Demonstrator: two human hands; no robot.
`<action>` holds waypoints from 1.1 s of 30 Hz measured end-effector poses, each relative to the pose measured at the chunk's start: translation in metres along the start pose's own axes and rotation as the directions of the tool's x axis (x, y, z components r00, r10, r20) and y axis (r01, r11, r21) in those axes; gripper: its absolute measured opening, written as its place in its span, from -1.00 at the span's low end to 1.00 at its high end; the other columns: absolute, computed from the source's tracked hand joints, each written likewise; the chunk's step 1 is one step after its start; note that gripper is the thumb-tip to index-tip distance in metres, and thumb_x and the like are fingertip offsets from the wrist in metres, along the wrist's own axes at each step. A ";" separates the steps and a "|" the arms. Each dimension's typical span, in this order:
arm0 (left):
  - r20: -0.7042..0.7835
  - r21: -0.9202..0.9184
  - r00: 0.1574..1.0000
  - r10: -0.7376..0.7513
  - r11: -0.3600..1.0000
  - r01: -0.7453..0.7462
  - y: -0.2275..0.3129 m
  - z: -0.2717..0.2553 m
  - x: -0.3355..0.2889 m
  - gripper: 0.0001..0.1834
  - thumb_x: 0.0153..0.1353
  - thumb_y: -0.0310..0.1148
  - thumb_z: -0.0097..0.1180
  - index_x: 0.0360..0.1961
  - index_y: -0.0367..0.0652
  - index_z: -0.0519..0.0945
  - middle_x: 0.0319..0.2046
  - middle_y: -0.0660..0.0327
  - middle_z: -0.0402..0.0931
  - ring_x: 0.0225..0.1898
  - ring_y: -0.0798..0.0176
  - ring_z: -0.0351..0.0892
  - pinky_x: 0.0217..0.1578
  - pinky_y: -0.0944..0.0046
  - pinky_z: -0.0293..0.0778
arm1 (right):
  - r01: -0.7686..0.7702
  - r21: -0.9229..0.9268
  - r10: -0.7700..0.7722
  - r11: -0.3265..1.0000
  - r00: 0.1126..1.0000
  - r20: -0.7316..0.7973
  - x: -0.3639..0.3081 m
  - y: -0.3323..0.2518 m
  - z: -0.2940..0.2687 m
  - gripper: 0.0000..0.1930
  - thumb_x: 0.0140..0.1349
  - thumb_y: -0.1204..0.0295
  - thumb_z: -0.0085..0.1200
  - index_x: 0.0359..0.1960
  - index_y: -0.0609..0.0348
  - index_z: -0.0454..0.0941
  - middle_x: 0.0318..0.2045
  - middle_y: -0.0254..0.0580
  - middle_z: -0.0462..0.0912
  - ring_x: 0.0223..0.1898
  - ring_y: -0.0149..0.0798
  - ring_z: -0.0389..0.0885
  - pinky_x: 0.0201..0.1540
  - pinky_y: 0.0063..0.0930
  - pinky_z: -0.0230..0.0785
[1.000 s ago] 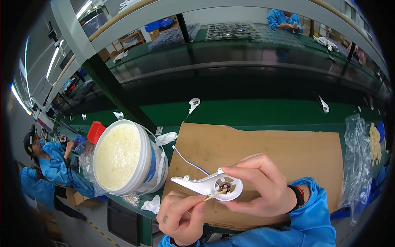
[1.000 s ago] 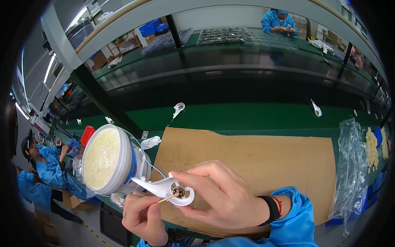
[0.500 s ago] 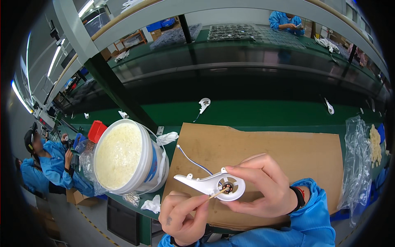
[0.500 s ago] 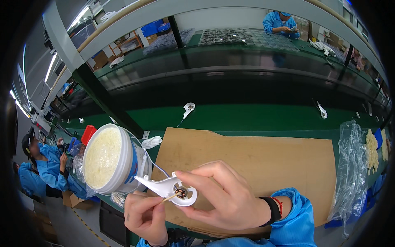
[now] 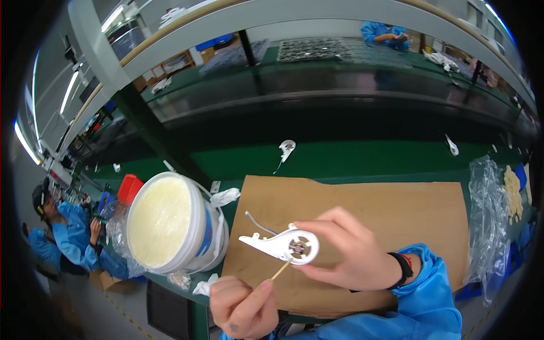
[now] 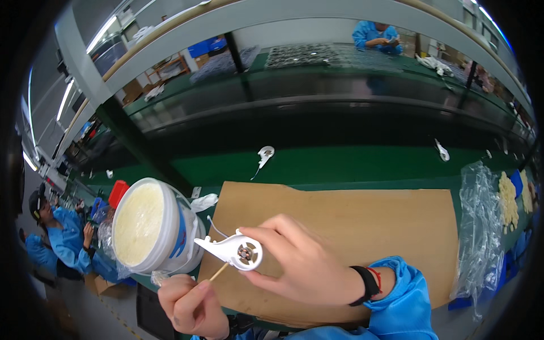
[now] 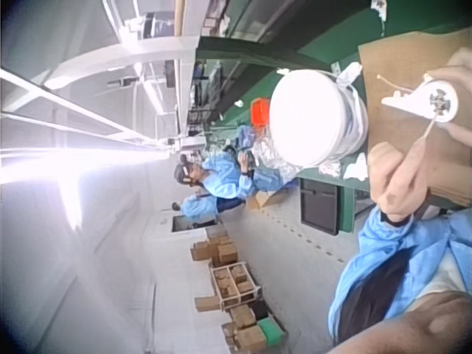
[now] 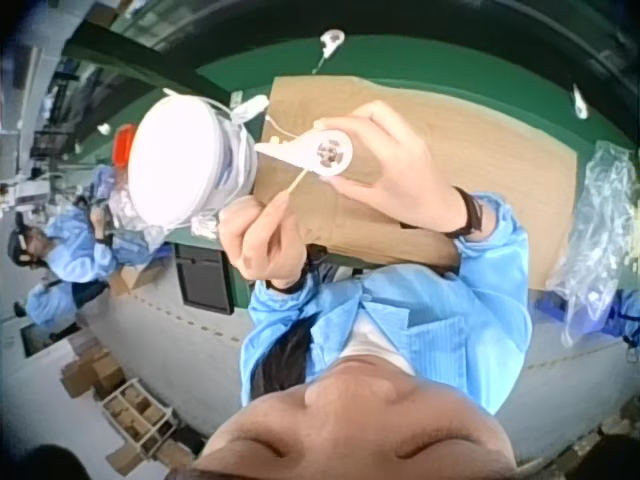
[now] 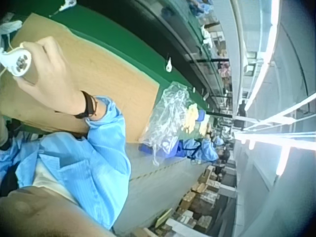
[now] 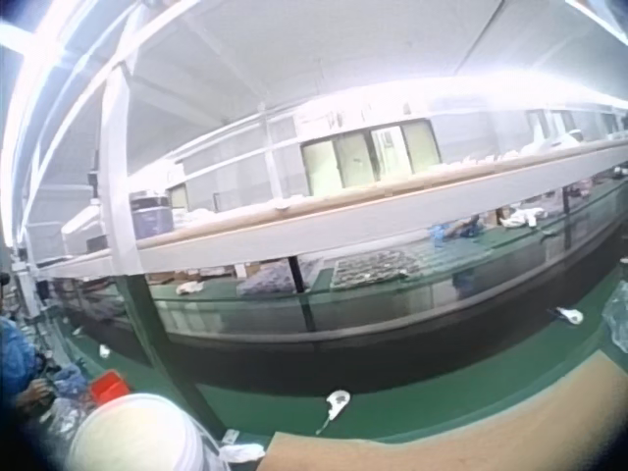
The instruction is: Applying grease to the internal gears of plastic housing components using a small wooden stick.
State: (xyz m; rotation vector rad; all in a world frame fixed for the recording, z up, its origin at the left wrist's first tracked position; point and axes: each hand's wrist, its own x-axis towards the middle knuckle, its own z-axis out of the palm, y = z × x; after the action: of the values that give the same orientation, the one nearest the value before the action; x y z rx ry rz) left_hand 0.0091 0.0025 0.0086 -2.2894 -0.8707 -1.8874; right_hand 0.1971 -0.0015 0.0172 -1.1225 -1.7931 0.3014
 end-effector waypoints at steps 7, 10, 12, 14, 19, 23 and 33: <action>-0.163 0.149 0.971 -0.174 0.969 0.199 -0.012 -0.020 -0.020 -0.81 0.00 -0.78 0.15 -0.34 -0.35 0.61 -0.40 0.16 0.38 -0.39 0.22 0.40 -0.36 0.27 0.40 | -0.283 0.058 0.289 0.957 0.943 -0.167 0.016 0.135 0.021 -0.58 -0.01 0.37 0.28 -0.09 0.25 0.53 -0.21 -0.05 0.50 -0.15 -0.09 0.53 -0.11 -0.34 0.42; -0.206 0.138 0.952 -0.228 0.956 0.259 -0.014 -0.026 -0.021 -0.87 0.06 -0.76 0.14 -0.35 -0.40 0.57 -0.40 0.15 0.40 -0.38 0.26 0.41 -0.34 0.32 0.41 | -0.347 -0.094 0.239 0.933 0.794 -0.559 0.021 0.232 -0.022 -0.64 -0.04 0.37 0.27 -0.18 0.25 0.55 -0.23 0.02 0.52 -0.14 0.01 0.51 -0.07 -0.28 0.38; -0.217 0.123 0.941 -0.258 0.950 0.289 -0.014 -0.028 -0.023 -0.88 0.07 -0.75 0.14 -0.35 -0.40 0.56 -0.41 0.15 0.41 -0.38 0.26 0.41 -0.34 0.32 0.41 | -0.506 -0.333 0.171 0.796 0.716 -0.677 0.007 0.285 -0.056 -0.61 -0.04 0.38 0.30 -0.15 0.28 0.56 -0.20 0.01 0.55 -0.18 -0.03 0.57 -0.15 -0.24 0.45; -0.235 0.118 0.928 -0.287 0.940 0.321 -0.016 -0.029 -0.023 -0.89 0.08 -0.74 0.14 -0.35 -0.41 0.55 -0.41 0.15 0.42 -0.38 0.27 0.40 -0.34 0.31 0.41 | -0.724 -0.379 0.392 0.577 0.652 -0.649 -0.013 0.322 -0.085 -0.62 -0.08 0.33 0.32 -0.22 0.27 0.58 -0.24 0.04 0.58 -0.18 0.04 0.57 -0.10 -0.18 0.45; -0.216 0.127 0.925 -0.314 0.930 0.345 -0.022 -0.036 -0.027 -0.91 0.10 -0.73 0.13 -0.35 -0.40 0.54 -0.42 0.15 0.42 -0.37 0.27 0.41 -0.32 0.31 0.41 | -0.801 -0.516 0.573 0.303 0.586 -0.573 -0.018 0.344 -0.089 -0.65 -0.04 0.37 0.22 -0.20 0.27 0.53 -0.13 0.04 0.54 -0.09 0.09 0.51 -0.05 -0.15 0.45; -0.223 0.106 0.920 -0.323 0.930 0.352 -0.020 -0.033 -0.022 -0.90 0.09 -0.73 0.14 -0.36 -0.39 0.54 -0.41 0.15 0.43 -0.37 0.28 0.40 -0.33 0.32 0.39 | -0.688 -0.662 0.373 0.297 0.721 -0.583 0.000 0.336 -0.060 -0.58 -0.04 0.49 0.11 -0.07 0.34 0.44 -0.03 0.05 0.47 -0.01 0.11 0.42 0.00 -0.15 0.40; -0.268 0.146 0.889 -0.372 0.896 0.419 -0.025 -0.063 -0.021 -0.92 0.09 -0.72 0.09 -0.38 -0.37 0.54 -0.41 0.17 0.44 -0.39 0.29 0.40 -0.35 0.34 0.37 | -0.638 -0.360 0.600 0.681 0.768 -0.226 0.077 0.303 0.050 -0.61 0.11 0.16 0.18 -0.19 0.24 0.62 -0.31 0.09 0.66 -0.22 0.09 0.62 -0.09 -0.22 0.47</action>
State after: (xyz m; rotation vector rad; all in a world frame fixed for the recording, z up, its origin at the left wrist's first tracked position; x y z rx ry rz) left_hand -0.0602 -0.0088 -0.0017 -1.8269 -1.5082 -2.0441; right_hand 0.3166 0.2380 -0.1518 -2.0315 -1.3643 0.2571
